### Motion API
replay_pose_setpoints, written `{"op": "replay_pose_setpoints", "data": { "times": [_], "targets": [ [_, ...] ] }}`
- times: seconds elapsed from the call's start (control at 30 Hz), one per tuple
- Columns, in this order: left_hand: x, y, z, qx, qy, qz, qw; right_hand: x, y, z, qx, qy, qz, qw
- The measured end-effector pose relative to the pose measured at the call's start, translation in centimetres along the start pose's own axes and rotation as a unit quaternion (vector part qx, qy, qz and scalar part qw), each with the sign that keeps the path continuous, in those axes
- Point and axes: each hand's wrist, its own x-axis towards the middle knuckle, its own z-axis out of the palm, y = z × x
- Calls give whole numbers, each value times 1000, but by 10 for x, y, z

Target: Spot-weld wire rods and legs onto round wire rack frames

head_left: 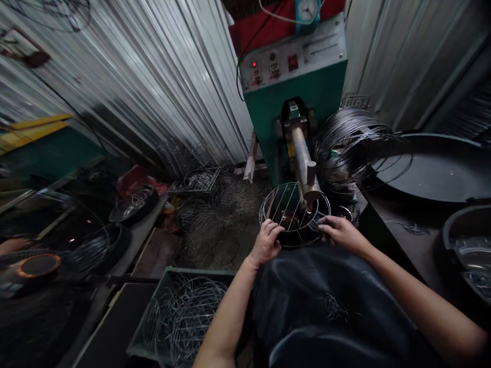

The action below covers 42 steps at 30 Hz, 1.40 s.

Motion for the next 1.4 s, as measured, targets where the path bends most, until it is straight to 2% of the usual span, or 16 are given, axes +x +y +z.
{"op": "replay_pose_setpoints", "data": {
  "times": [0.37, 0.53, 0.77, 0.97, 1.4],
  "targets": [
    [-1, -6, -5, -10, -22, 3, 1000, -1, 0, 9, 61, 23, -26, 997],
    [5, -7, -10, -26, -53, -11, 998, 1, 5, 13, 66, 46, -41, 996],
    [8, -9, -11, -51, -50, -14, 997, 1, 3, 17, 18, 73, -76, 994],
    [10, -6, -9, -55, -31, -12, 998, -1, 0, 19, -87, 142, -117, 979],
    [13, 0, -9, -61, -50, -44, 996, 1, -3, 23, -144, 195, -136, 960]
  ]
}}
